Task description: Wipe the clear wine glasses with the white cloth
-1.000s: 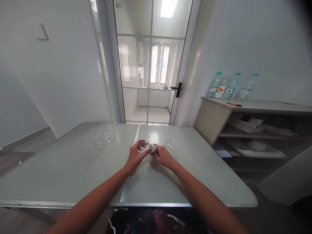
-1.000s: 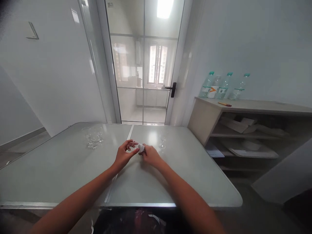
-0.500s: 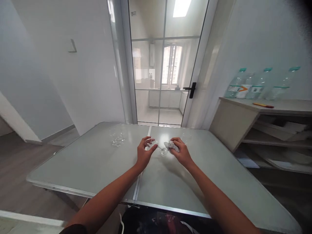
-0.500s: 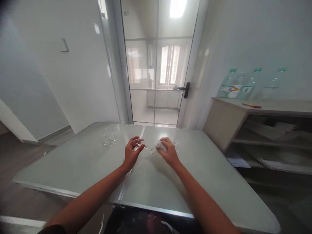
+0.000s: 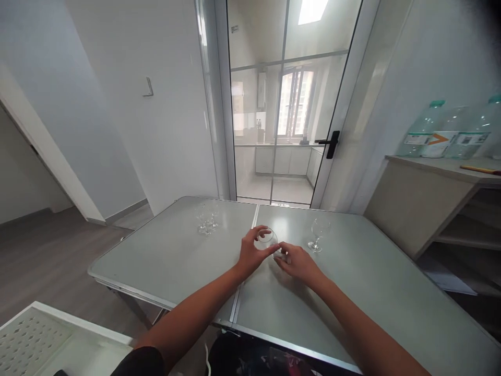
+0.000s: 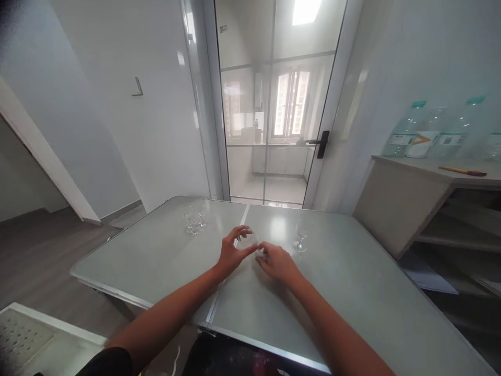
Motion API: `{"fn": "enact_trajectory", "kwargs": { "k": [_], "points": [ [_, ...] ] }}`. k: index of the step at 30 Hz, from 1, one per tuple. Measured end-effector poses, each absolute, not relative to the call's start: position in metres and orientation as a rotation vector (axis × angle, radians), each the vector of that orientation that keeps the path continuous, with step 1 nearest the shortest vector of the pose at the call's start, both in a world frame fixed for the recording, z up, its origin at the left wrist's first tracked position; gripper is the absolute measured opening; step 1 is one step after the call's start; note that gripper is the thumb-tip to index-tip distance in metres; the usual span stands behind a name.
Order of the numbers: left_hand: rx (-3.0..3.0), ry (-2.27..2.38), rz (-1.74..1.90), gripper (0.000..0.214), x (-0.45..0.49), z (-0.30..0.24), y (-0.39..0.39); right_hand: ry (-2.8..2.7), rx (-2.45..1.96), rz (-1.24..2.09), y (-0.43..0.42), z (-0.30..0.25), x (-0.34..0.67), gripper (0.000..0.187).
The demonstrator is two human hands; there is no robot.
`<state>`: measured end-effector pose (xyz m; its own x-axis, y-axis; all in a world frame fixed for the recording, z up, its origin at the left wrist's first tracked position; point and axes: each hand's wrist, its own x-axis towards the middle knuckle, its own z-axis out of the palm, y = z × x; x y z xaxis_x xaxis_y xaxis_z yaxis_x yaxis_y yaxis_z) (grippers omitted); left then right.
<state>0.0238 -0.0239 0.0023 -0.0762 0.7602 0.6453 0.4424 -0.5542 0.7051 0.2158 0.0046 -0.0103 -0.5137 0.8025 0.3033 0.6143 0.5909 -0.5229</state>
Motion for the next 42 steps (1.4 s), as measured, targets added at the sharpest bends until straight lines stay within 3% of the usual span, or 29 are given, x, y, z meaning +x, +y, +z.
{"fn": "enact_trajectory", "kwargs": {
  "k": [9, 23, 29, 33, 42],
  "points": [
    [2.166, 1.154, 1.566, 0.064, 0.028, -0.011, -0.02, -2.388, -1.302, 0.385, 0.007, -0.015, 0.211, 0.014],
    [1.981, 1.195, 1.515, 0.069, 0.033, -0.02, -0.004, -2.135, -1.608, 0.409, 0.014, -0.013, 0.204, 0.028],
    [2.019, 1.411, 1.524, 0.03, 0.024, -0.011, -0.006, -1.935, -1.685, 0.493, 0.036, -0.023, 0.22, 0.034],
    [2.086, 1.608, 1.591, 0.019, -0.001, 0.003, -0.001, -1.896, -1.669, 0.5, 0.051, -0.033, 0.227, 0.032],
    [1.526, 2.604, 1.353, 0.051, -0.081, 0.026, 0.011, -1.868, -1.669, 0.475, 0.063, -0.046, 0.232, 0.039]
  ]
}}
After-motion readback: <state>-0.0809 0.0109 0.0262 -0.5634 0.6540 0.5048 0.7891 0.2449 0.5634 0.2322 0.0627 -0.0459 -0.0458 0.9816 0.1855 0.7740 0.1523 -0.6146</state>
